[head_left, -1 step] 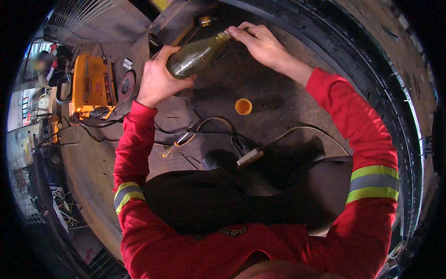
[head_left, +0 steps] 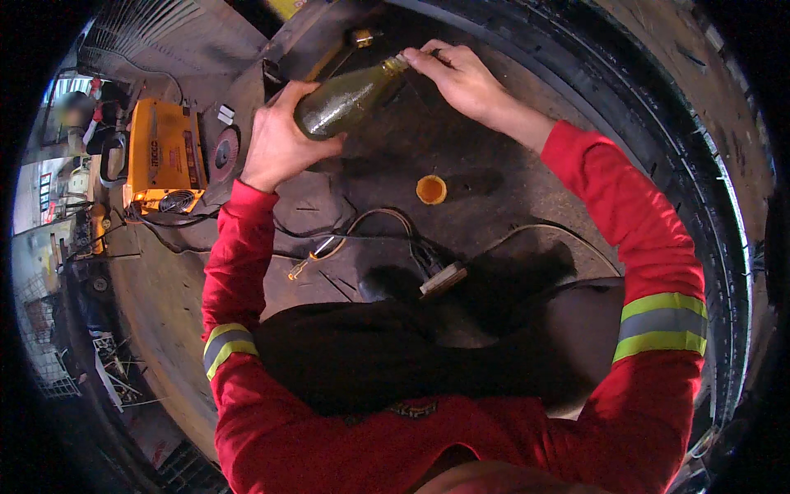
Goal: The person pours a yellow liquid from a bottle into a small cup, then handles a can and a brush. They later pick up and unfold a large dark sheet of material.
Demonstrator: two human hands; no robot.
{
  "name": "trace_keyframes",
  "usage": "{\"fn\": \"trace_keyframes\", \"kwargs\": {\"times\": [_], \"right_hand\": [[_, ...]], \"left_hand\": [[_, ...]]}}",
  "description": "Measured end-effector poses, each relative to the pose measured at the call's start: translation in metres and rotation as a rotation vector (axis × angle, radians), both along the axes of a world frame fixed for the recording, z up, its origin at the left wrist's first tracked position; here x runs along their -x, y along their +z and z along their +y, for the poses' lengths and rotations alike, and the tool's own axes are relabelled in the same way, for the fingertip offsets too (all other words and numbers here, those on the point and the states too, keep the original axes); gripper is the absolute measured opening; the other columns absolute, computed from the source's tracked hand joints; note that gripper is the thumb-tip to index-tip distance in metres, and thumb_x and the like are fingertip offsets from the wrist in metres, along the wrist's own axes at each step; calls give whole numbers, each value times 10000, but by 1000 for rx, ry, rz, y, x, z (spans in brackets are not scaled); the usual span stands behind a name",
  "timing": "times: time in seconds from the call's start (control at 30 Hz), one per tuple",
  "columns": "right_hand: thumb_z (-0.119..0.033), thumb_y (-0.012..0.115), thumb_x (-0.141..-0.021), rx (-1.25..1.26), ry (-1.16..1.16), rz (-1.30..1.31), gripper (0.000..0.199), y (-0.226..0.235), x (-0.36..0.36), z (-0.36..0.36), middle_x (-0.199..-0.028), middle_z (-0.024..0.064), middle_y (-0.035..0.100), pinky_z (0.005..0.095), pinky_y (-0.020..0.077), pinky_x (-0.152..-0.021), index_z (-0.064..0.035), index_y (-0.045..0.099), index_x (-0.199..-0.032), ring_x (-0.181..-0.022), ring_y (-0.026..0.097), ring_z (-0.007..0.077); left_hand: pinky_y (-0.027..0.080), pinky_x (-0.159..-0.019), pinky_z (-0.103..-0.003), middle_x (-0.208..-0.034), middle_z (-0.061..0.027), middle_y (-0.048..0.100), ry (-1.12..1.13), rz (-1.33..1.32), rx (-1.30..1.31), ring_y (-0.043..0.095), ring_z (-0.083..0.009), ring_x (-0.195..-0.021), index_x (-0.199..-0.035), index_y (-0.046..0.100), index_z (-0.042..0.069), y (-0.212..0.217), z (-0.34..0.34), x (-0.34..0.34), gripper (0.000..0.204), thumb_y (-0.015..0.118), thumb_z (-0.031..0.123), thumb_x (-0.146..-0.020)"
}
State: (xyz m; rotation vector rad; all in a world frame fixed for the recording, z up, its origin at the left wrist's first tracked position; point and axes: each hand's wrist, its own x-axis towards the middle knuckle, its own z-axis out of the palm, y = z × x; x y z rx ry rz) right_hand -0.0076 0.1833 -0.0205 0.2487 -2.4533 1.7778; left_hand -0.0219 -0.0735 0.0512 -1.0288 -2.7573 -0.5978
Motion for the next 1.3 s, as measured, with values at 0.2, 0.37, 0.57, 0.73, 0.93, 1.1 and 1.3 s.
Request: {"fn": "trace_keyframes", "kwargs": {"times": [0.2,0.37,0.57,0.73,0.93,1.1,1.3], "right_hand": [[-460,531,-912,143,-25,103,530,-11,9,1,-728,117,571,341,425,-659,63,608,-871,-685,527,170],[-504,516,-893,71,-127,-111,574,-17,25,15,-794,152,615,375,444,-727,63,607,-912,-735,571,231],[-423,548,-864,-329,-193,-146,503,-113,54,56,-1048,215,644,394,464,-894,16,631,-1094,-983,614,370],[-351,570,-845,-472,39,-361,429,-129,37,50,-1097,227,619,455,463,-915,-8,630,-1096,-1045,588,377],[-340,568,-837,-621,162,-296,365,-150,49,51,-1083,211,621,464,481,-880,-6,653,-958,-1036,584,385],[-359,570,-846,-582,-75,-421,385,-163,54,68,-991,232,641,450,488,-843,11,651,-915,-982,596,406],[-271,633,-816,-613,-57,-323,337,-202,55,81,-927,286,617,454,479,-755,51,616,-915,-920,600,433]], "left_hand": [[508,-815,-330,-999,-139,662,-11,30,46,662,-241,-931,-1076,594,37,7,3,8,564,809,172,-573],[490,-835,-337,-967,-143,659,23,40,118,649,-260,-930,-1058,577,27,37,10,38,549,815,154,-580],[475,-841,-388,-982,-194,656,43,82,607,633,-325,-941,-1087,580,26,51,53,148,646,817,315,-560],[456,-886,-381,-993,-194,655,94,-72,749,614,-337,-986,-1161,578,14,5,85,213,770,821,380,-529],[472,-843,-394,-1033,-210,650,221,-203,668,621,-333,-969,-1096,618,-6,-86,69,282,779,841,425,-486],[521,-780,-376,-882,-171,686,410,-256,313,664,-283,-890,-924,689,22,-166,13,315,610,835,428,-493],[526,-830,-361,-1055,-164,654,745,-85,-21,651,-291,-941,-1228,453,7,-219,-8,310,946,893,368,-472]]}}
